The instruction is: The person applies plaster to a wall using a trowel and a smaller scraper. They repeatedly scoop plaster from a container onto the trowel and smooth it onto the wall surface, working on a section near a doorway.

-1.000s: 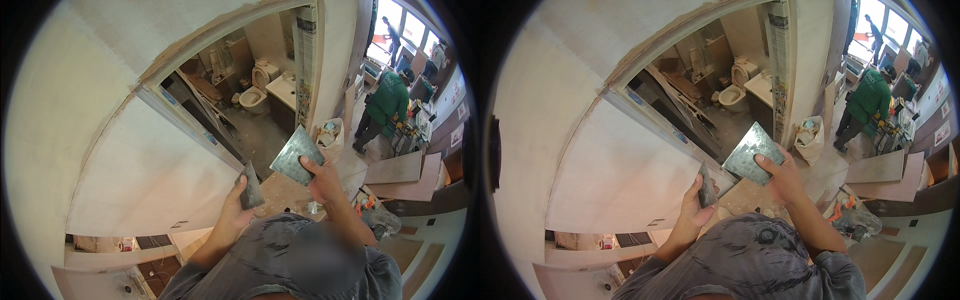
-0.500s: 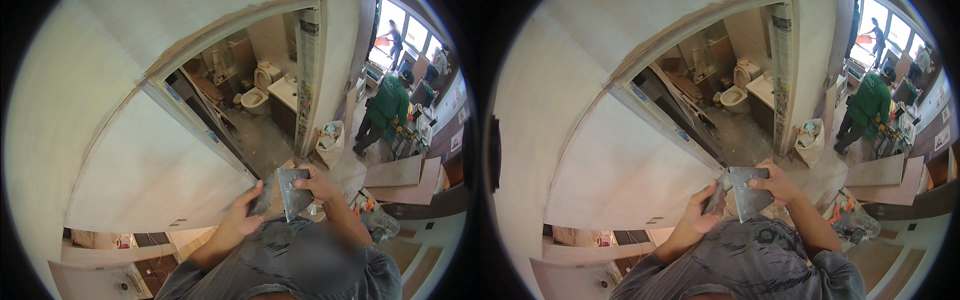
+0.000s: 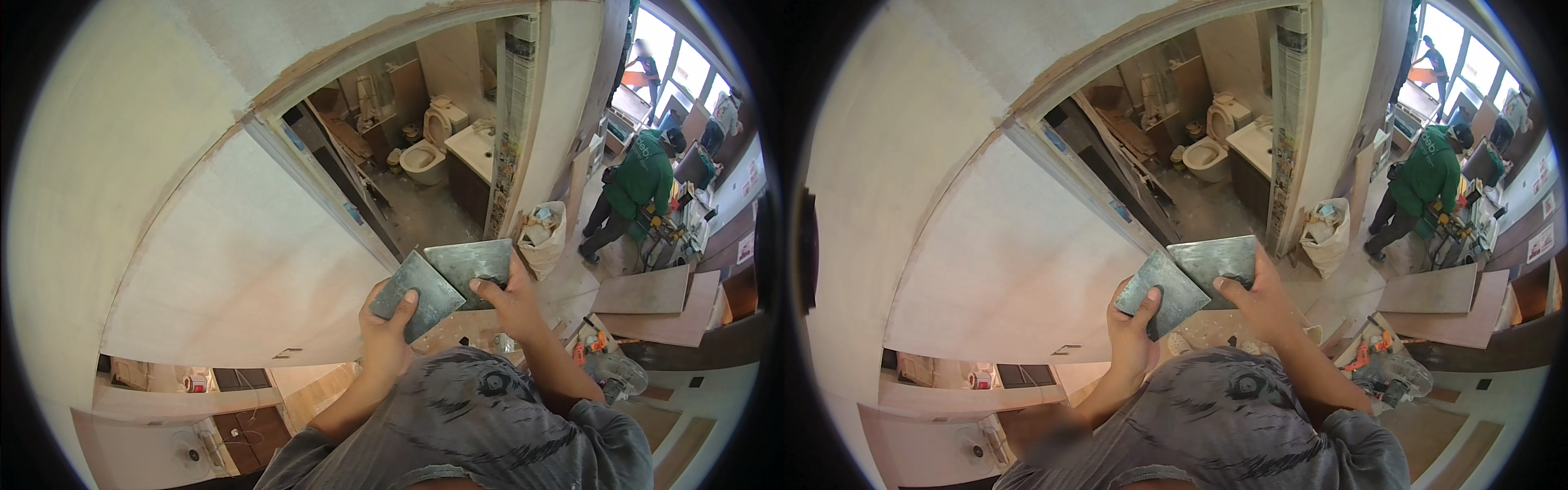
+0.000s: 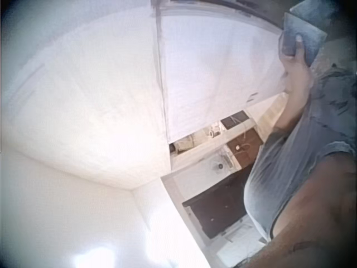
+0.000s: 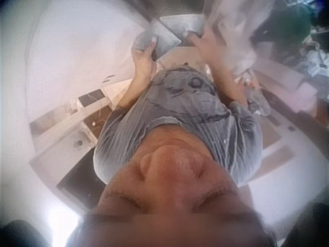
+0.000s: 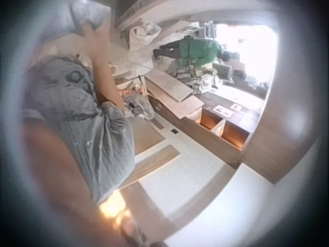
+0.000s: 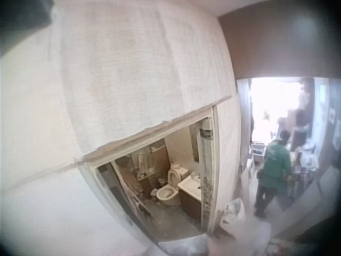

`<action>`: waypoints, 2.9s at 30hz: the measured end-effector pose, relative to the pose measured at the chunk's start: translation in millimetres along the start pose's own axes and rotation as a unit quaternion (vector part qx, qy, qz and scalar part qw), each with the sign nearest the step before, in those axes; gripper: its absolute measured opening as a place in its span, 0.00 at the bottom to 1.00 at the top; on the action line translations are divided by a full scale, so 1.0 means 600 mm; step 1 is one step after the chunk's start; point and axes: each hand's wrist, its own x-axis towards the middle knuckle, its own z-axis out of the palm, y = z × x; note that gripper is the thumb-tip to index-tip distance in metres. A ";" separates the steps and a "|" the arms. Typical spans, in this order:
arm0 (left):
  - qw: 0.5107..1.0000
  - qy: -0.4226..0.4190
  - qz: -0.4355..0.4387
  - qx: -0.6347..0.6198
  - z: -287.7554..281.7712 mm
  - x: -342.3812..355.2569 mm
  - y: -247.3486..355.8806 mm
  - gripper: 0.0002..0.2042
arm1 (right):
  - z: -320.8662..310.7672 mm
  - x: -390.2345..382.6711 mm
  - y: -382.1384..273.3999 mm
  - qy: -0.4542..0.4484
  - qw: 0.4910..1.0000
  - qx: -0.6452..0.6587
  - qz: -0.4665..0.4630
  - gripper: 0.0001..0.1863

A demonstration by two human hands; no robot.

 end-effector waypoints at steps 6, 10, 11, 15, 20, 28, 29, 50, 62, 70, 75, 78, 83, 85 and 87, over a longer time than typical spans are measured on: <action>0.994 0.002 0.068 0.088 0.015 -0.005 0.010 0.20 | 0.028 -0.009 -0.024 -0.052 0.996 -0.042 -0.054 0.26; 0.997 0.005 0.030 0.070 0.015 -0.009 0.001 0.22 | 0.039 -0.009 -0.025 -0.048 0.998 -0.041 -0.021 0.21; 0.998 -0.002 0.013 0.055 0.013 -0.008 -0.001 0.22 | 0.040 -0.008 -0.026 -0.039 0.997 -0.059 -0.022 0.20; 0.999 0.009 0.017 0.030 0.022 -0.005 -0.002 0.21 | 0.050 -0.008 -0.010 0.009 0.998 -0.030 -0.060 0.17; 1.000 0.000 0.014 -0.007 0.033 0.002 0.005 0.20 | 0.040 -0.003 -0.022 0.009 0.999 -0.036 -0.023 0.17; 0.999 -0.016 0.024 0.035 0.038 0.019 -0.003 0.19 | 0.010 0.018 -0.029 -0.054 0.996 -0.046 -0.050 0.16; 0.998 -0.013 0.026 0.051 0.038 0.020 -0.002 0.19 | 0.006 0.021 -0.034 -0.069 0.995 -0.055 -0.053 0.17; 0.981 -0.099 0.041 0.162 0.058 0.039 0.000 0.18 | -0.003 0.026 -0.028 -0.003 0.969 -0.212 -0.129 0.19; 0.960 -0.184 0.020 0.212 0.049 0.045 0.004 0.18 | -0.044 0.040 -0.051 -0.199 0.926 -0.321 -0.015 0.16; 0.965 -0.134 -0.006 0.224 0.044 0.051 0.005 0.18 | -0.041 0.043 -0.036 -0.163 0.955 -0.249 0.002 0.14; 0.984 -0.074 -0.014 0.161 0.033 0.049 -0.007 0.18 | -0.023 0.028 -0.026 -0.029 0.987 -0.146 -0.059 0.20; 0.982 -0.077 -0.014 0.170 0.031 0.043 -0.008 0.18 | -0.025 0.027 -0.027 -0.012 0.986 -0.152 -0.074 0.22; 0.987 -0.065 0.003 0.147 0.039 0.035 -0.013 0.18 | -0.027 0.013 -0.027 0.048 0.982 -0.175 -0.058 0.17; 0.991 -0.065 0.000 0.119 0.044 0.035 -0.013 0.19 | -0.025 0.001 -0.050 0.040 0.986 -0.157 -0.027 0.16; 0.994 -0.068 0.002 0.086 0.050 0.035 -0.013 0.19 | -0.026 -0.008 -0.057 0.024 0.986 -0.159 -0.043 0.16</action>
